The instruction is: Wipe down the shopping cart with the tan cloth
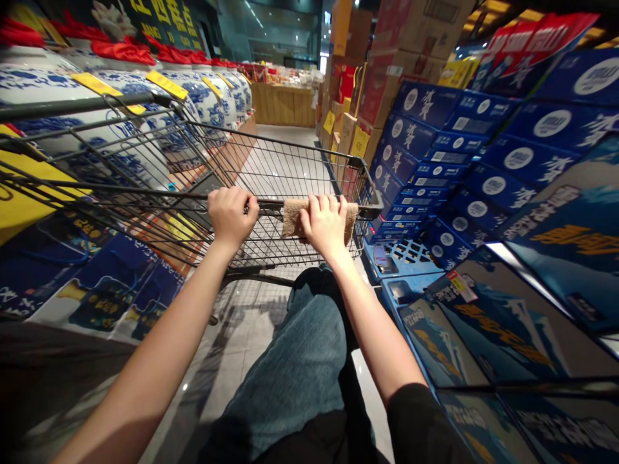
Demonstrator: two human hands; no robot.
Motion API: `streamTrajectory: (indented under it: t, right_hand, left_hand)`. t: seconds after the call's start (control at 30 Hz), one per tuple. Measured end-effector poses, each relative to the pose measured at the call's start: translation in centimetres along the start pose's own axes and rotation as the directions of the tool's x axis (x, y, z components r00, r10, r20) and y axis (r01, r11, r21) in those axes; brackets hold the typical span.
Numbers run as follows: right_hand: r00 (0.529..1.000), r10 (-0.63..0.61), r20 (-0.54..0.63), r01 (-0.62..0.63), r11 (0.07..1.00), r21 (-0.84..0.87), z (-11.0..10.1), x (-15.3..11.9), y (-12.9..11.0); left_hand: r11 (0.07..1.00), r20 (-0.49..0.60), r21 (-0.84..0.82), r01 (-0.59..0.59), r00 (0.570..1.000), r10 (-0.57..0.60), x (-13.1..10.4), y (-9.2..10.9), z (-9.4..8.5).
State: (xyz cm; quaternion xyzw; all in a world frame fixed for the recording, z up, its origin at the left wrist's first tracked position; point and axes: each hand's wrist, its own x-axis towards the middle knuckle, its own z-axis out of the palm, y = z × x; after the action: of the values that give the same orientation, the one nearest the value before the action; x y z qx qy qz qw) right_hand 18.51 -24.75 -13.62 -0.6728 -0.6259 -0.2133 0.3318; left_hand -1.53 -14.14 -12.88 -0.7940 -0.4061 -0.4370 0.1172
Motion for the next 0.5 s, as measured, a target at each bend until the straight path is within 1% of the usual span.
streamTrajectory:
  t: [0.1, 0.13, 0.17, 0.23, 0.3, 0.33, 0.37, 0.4, 0.47, 0.5]
  right_hand:
    - [0.995, -0.077, 0.071, 0.081, 0.995, -0.055, 0.4, -1.0, -0.3]
    - [0.994, -0.087, 0.067, 0.091, 0.994, -0.057, 0.4, -1.3, 0.1]
    - [0.997, -0.068, 0.044, 0.07, 0.996, -0.058, 0.4, -1.6, 0.6]
    - [0.997, 0.053, -0.055, -0.056, 0.997, -0.053, 0.3, -1.9, 1.7]
    - [0.97, 0.187, -0.157, -0.195, 0.98, -0.039, 0.4, -1.9, 2.2]
    - [0.96, 0.214, -0.179, -0.224, 0.974, -0.035, 0.4, -1.9, 2.2]
    - [0.962, 0.208, -0.176, -0.218, 0.975, -0.035, 0.5, -2.0, 2.0]
    - [0.973, 0.175, -0.151, -0.182, 0.983, -0.036, 0.6, -2.0, 1.6]
    - [0.994, 0.074, -0.079, -0.076, 0.997, -0.032, 0.7, -2.0, 0.9]
    - [0.997, 0.042, -0.058, -0.043, 0.999, -0.025, 0.8, -2.0, 0.7]
  left_hand:
    - [1.0, -0.016, -0.023, 0.009, 1.0, -0.01, 0.0, -0.2, 0.1]
    - [0.999, -0.02, -0.034, 0.015, 1.0, -0.016, 0.0, -0.3, 0.1]
    - [0.999, -0.022, -0.043, 0.022, 1.0, -0.023, 0.0, -0.3, 0.1]
    - [0.998, -0.015, -0.059, 0.034, 0.999, -0.035, 0.0, -0.4, 0.1]
    - [0.997, -0.002, -0.068, 0.038, 0.999, -0.038, 0.0, -0.4, -0.1]
    - [0.997, 0.006, -0.072, 0.038, 0.999, -0.038, 0.0, -0.3, -0.1]
    - [0.996, 0.012, -0.074, 0.039, 0.999, -0.038, 0.0, -0.3, -0.2]
    - [0.996, 0.017, -0.076, 0.04, 0.999, -0.039, 0.1, -0.3, -0.3]
    - [0.996, 0.018, -0.078, 0.044, 0.999, -0.043, 0.1, -0.2, -0.4]
    - [0.996, 0.014, -0.079, 0.044, 0.999, -0.043, 0.1, -0.2, -0.4]
